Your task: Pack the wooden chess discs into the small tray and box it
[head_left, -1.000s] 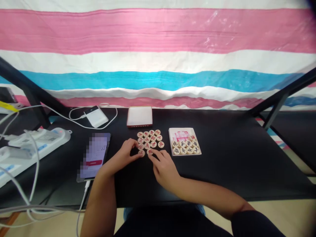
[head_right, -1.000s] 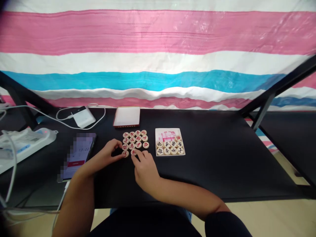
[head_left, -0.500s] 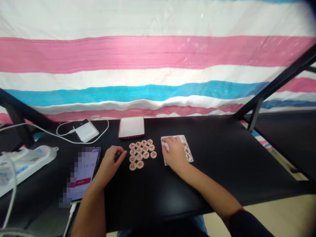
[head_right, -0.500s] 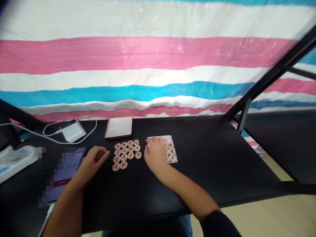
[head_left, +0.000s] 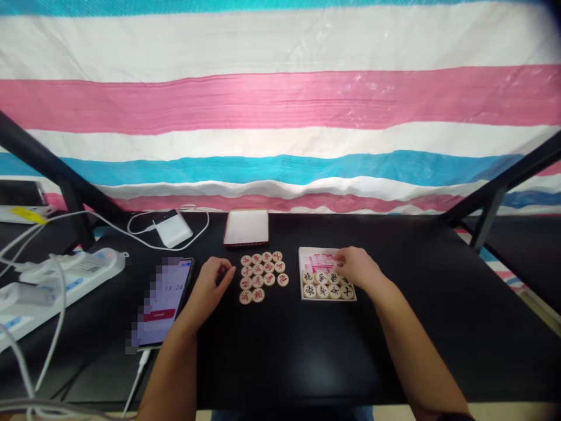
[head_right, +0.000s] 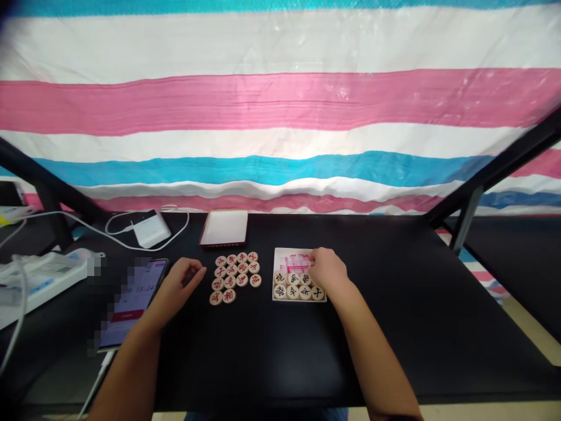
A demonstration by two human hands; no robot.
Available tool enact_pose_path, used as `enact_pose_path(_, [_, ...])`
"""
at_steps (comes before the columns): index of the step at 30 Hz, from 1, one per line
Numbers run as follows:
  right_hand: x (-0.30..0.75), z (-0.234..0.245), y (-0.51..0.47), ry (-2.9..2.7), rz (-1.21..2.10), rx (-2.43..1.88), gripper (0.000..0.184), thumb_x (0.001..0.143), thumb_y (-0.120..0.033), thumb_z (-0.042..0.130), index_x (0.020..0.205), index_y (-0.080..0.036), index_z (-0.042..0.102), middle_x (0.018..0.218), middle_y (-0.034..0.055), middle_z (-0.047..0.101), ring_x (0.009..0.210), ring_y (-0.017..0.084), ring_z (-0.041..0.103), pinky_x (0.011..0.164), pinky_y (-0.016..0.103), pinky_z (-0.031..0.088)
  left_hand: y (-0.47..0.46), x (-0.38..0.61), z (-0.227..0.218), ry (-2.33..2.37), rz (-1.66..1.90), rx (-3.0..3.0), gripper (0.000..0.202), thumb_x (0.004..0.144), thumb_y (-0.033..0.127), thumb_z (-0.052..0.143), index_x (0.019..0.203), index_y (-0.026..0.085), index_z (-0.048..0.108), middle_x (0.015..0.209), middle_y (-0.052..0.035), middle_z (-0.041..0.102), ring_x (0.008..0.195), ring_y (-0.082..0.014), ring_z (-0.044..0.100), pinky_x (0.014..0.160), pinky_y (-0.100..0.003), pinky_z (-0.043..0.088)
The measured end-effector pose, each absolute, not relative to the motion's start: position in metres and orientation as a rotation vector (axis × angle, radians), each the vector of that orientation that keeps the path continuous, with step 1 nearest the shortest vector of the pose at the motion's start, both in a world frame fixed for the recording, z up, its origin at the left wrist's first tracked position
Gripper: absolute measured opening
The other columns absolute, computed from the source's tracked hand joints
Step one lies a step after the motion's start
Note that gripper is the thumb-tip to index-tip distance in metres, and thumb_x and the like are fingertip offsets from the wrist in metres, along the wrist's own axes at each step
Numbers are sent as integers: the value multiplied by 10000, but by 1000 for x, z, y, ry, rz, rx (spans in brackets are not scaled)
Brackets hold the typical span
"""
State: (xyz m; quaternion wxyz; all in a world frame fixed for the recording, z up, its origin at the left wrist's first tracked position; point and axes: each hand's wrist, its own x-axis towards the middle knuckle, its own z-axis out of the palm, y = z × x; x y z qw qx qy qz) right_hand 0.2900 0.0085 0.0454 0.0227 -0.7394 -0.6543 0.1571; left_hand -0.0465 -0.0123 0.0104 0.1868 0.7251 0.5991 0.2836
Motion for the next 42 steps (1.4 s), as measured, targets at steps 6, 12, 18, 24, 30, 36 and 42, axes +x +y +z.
enact_pose_path(6, [287, 58, 6, -1853, 447, -2201, 232, 712, -203, 573, 917, -151, 665, 873, 104, 677, 805, 205, 623, 696, 302, 455, -13, -45, 13, 1694, 827, 2009, 172, 850, 365, 444, 836, 201, 490, 815, -19, 506, 764, -167, 512, 621, -279, 422])
enact_pose_path(12, [228, 67, -22, -1955, 786, -1699, 195, 764, -261, 568, 930, -193, 644, 842, 26, 671, 660, 132, 583, 671, 269, 456, -15, -42, 14, 1667, 814, 2037, 159, 859, 344, 437, 838, 199, 498, 804, -9, 494, 752, -158, 498, 615, -270, 404])
enact_pose_path(18, [180, 27, -50, -2254, 909, -1234, 327, 766, -102, 559, 1069, -221, 594, 922, 24, 661, 863, 154, 557, 777, 286, 447, -15, -44, 13, 1675, 850, 2011, 136, 854, 327, 457, 864, 197, 497, 824, -9, 487, 755, -152, 490, 626, -267, 406])
enact_pose_path(24, [183, 20, -55, -2203, 737, -1163, 278, 806, -57, 464, 964, -211, 633, 982, 12, 675, 876, 149, 564, 839, 304, 430, -15, -43, 16, 1682, 842, 2010, 141, 855, 318, 455, 877, 189, 506, 822, -8, 468, 765, -149, 483, 657, -271, 412])
enact_pose_path(30, [184, 29, -63, -2256, 781, -1368, 234, 804, -114, 501, 883, -230, 688, 908, 1, 708, 752, 155, 632, 738, 296, 479, -18, -46, 11, 1631, 797, 2015, 208, 840, 372, 476, 949, 195, 485, 881, -15, 455, 836, -163, 486, 744, -299, 426])
enact_pose_path(36, [183, 28, -62, -2211, 993, -1347, 267, 798, -138, 498, 964, -239, 681, 1076, 12, 657, 952, 151, 629, 849, 282, 483, -25, -48, 0, 1492, 556, 2026, 627, 671, 492, 643, 1148, 192, 367, 1014, -53, 435, 941, -215, 471, 837, -367, 422])
enact_pose_path(42, [195, 43, -47, -2117, 962, -1387, 279, 779, -145, 505, 976, -244, 675, 1001, -3, 688, 908, 144, 638, 821, 274, 489, -24, -47, -8, 1504, 521, 2016, 665, 651, 511, 650, 1156, 191, 358, 989, -48, 440, 927, -218, 476, 848, -376, 413])
